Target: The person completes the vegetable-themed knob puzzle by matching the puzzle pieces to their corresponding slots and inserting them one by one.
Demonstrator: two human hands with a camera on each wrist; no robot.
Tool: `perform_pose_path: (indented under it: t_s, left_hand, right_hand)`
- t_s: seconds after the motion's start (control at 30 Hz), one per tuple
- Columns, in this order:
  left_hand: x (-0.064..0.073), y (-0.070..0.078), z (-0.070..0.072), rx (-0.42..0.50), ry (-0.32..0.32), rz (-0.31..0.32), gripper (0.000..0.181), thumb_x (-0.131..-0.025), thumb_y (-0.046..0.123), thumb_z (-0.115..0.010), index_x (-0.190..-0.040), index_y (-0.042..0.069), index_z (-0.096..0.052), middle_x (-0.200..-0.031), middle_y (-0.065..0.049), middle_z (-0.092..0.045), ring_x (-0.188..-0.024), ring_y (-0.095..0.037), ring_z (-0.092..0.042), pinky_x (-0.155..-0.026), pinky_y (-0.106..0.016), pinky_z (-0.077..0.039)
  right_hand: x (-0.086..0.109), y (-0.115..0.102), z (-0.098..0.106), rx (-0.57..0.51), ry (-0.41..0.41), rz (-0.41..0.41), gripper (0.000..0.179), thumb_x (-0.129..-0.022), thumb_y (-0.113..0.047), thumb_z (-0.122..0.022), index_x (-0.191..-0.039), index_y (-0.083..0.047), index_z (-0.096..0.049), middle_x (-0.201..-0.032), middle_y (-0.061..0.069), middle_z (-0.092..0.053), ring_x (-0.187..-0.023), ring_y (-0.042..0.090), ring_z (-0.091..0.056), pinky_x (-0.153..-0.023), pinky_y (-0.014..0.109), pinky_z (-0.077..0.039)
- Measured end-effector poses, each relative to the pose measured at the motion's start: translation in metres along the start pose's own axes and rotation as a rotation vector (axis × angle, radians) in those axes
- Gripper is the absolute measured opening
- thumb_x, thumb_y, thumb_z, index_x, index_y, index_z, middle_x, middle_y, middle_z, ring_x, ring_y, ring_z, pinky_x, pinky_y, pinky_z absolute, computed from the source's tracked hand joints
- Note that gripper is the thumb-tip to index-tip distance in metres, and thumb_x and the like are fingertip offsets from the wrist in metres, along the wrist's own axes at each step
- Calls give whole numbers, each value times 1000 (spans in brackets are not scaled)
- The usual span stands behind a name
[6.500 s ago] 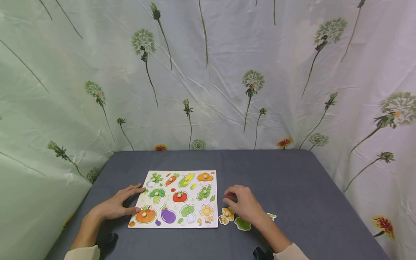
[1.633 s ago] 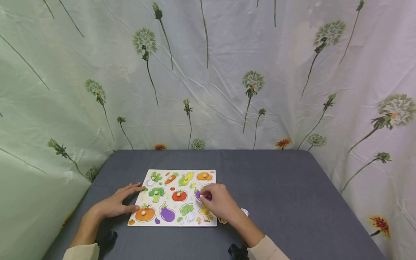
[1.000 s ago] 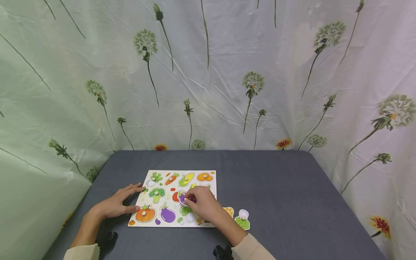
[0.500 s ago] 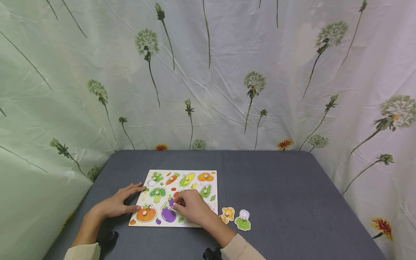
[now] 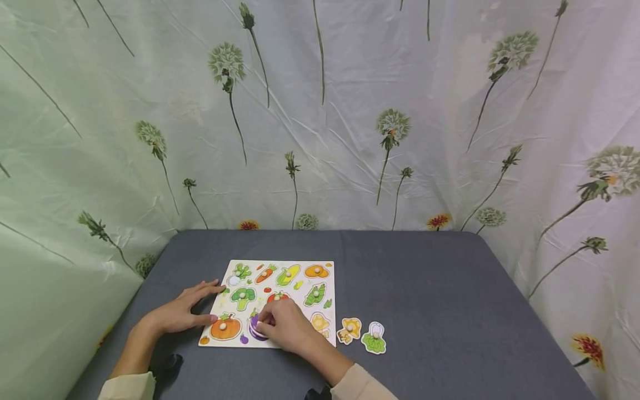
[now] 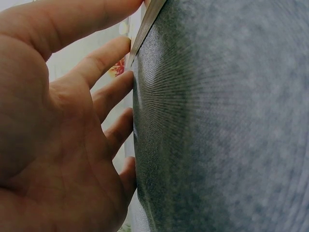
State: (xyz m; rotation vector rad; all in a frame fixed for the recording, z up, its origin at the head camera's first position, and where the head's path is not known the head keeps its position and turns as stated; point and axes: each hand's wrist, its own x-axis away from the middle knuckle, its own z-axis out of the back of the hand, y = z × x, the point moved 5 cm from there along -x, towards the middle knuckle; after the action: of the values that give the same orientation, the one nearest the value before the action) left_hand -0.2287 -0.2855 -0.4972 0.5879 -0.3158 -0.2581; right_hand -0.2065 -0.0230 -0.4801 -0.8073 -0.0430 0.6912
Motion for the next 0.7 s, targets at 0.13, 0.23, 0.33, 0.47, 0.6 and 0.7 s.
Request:
perform_pose_path:
  t_s: [0.13, 0.23, 0.33, 0.47, 0.6, 0.7]
  left_hand:
    - [-1, -2, 0, 4, 4, -11, 82, -85, 49, -78, -154, 16, -48, -167, -23, -29, -153, -57, -13, -116, -79, -5]
    - [-2, -6, -2, 6, 11, -19, 83, -85, 53, -77, -154, 19, -48, -167, -23, -29, -153, -57, -14, -115, -79, -6]
    - [-3, -10, -3, 13, 20, -11, 84, -84, 56, -77, -154, 21, -48, -168, -20, -29, -154, -54, -13, -117, -78, -5]
    - [-3, -8, -3, -3, 17, -3, 84, -84, 55, -77, -154, 20, -48, -168, -21, -29, -154, -54, -14, -116, -78, -6]
    - [-1, -2, -1, -9, 4, -1, 82, -85, 50, -78, -154, 17, -49, -166, -23, -30, -153, -56, -14, -116, -79, -8]
    - [0, 0, 0, -3, 0, 5, 81, -85, 46, -79, -154, 17, -48, -167, -22, -29, -154, -55, -13, -117, -78, -6]
  right_hand:
    - [0, -2, -4, 5, -4, 0, 8, -91, -15, -79, -87, -9, -79, -70, -11, -66, -63, -9, -49, -59, 10, -43]
    - [-1, -3, -7, 1, -8, -1, 6, -91, -14, -79, -86, -10, -79, -70, -12, -65, -63, -9, -49, -59, 10, -43]
    - [-2, -4, -11, 0, -14, 3, 5, -90, -13, -79, -87, -11, -79, -70, -13, -64, -63, -10, -49, -59, 10, -43]
    - [-2, -4, -14, 4, -22, -12, 4, -91, -15, -78, -88, -12, -79, -69, -15, -62, -63, -10, -49, -58, 10, -43]
    - [-2, -2, -14, 20, -7, -39, 5, -91, -15, -79, -87, -13, -79, -68, -15, -61, -62, -9, -49, -58, 10, -43]
    - [-2, -1, -14, 34, 6, -36, 4, -90, -15, -79, -87, -13, -79, -67, -15, -61, -61, -9, -49, -58, 10, -42]
